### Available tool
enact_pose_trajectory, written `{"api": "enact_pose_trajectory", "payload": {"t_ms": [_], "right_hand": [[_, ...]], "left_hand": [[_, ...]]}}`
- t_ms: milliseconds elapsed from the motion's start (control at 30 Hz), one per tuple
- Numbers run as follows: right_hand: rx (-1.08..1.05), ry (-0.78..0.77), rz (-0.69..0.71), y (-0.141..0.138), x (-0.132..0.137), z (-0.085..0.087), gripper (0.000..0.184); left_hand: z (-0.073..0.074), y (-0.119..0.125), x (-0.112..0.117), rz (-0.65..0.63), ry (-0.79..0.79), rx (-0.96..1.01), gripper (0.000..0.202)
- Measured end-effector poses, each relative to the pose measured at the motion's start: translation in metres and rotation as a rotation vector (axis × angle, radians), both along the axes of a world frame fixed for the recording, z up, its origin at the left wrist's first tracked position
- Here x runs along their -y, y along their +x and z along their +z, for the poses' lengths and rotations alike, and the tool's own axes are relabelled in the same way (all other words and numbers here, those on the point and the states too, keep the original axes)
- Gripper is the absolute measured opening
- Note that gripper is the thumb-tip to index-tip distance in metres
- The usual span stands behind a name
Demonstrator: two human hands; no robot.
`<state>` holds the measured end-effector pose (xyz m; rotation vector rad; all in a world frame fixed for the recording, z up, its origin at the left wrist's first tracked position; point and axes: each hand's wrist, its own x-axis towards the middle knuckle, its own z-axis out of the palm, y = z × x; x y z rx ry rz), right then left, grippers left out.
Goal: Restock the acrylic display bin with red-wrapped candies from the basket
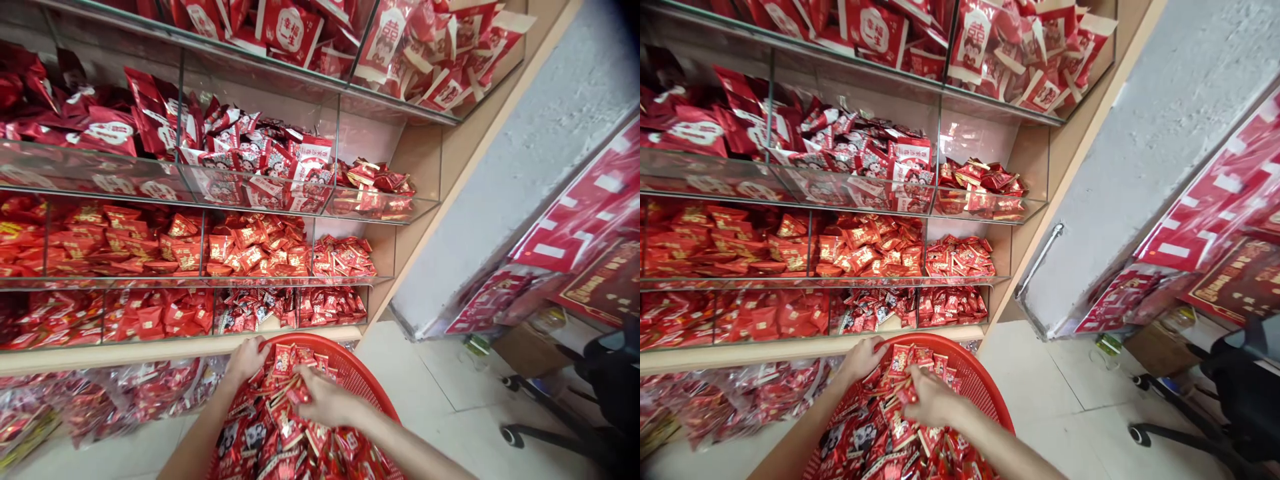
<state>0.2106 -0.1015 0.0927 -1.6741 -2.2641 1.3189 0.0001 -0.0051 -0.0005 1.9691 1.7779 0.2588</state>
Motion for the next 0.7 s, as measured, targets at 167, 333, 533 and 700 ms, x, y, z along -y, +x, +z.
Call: {"api": "enact_pose_trajectory", "payload": {"t_ms": [167,333,533,700], "right_hand": [[0.223,0.251,0.196,-0.021,0.005,-0.050,0.083],[0.237,0.420,0.239,-0.026,0.002,-0.073,0.083],[0.164,0.480,0.247,-0.021,0.005,-0.086,0.081],[0.123,0.503,0.356,-0.012,0.003,-0.086,0.078]], "left_hand": [[-0.002,-0.002,0.000,-0.006,0.041,0.014,0.042],[-0.005,-0.002,-0.001,-0.014,0.052,0.016,0.041],[-0.004,-0.003,-0.001,-0.023,0.051,0.015,0.041],[-0.003,-0.002,0.000,-0.017,0.051,0.001,0.041]]}}
